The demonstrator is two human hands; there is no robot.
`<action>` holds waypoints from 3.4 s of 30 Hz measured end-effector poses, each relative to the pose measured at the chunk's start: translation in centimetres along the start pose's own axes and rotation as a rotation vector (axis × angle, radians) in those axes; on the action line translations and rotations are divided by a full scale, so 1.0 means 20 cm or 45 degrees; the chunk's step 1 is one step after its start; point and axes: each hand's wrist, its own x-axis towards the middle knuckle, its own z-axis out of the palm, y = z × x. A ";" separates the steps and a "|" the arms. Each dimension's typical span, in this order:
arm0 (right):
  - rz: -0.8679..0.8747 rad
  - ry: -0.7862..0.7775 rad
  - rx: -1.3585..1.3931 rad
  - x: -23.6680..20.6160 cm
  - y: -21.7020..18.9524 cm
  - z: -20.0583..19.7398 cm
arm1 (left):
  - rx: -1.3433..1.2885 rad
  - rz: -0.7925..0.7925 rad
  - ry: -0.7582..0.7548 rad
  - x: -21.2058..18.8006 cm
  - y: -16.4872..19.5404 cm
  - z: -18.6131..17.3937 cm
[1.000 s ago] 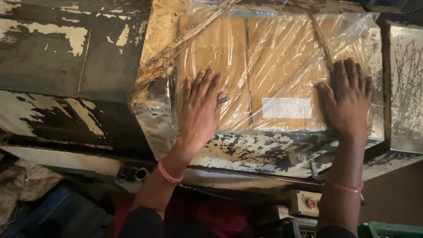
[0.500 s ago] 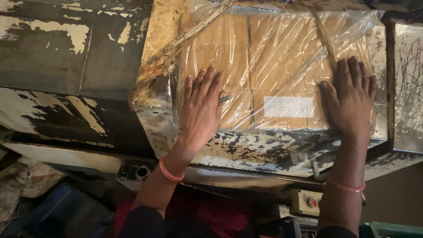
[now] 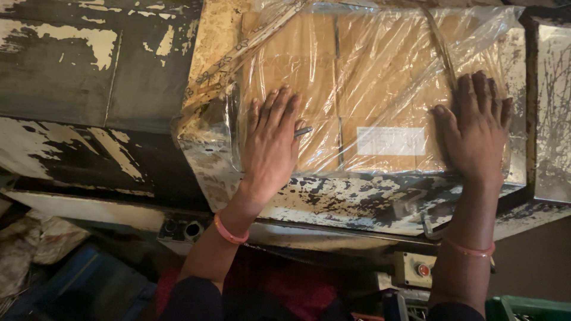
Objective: The person wraps a cardboard box with clear plastic film using a manual strapping machine. They repeatedly pull the film over the box, press down to secure it, and operate the machine's lever to tighten and cut the strap.
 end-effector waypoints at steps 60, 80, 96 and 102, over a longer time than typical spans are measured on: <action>0.022 -0.029 0.018 0.00 -0.01 -0.01 | -0.010 0.015 0.029 0.00 -0.02 0.05; -0.011 -0.008 0.015 0.00 0.00 0.00 | 0.078 0.004 -0.029 0.02 0.00 0.01; -0.020 0.010 0.022 0.00 0.03 0.03 | 0.076 0.020 -0.018 0.02 0.00 -0.02; -0.059 0.020 0.032 0.01 0.06 0.04 | 0.074 0.030 -0.037 0.01 -0.02 0.00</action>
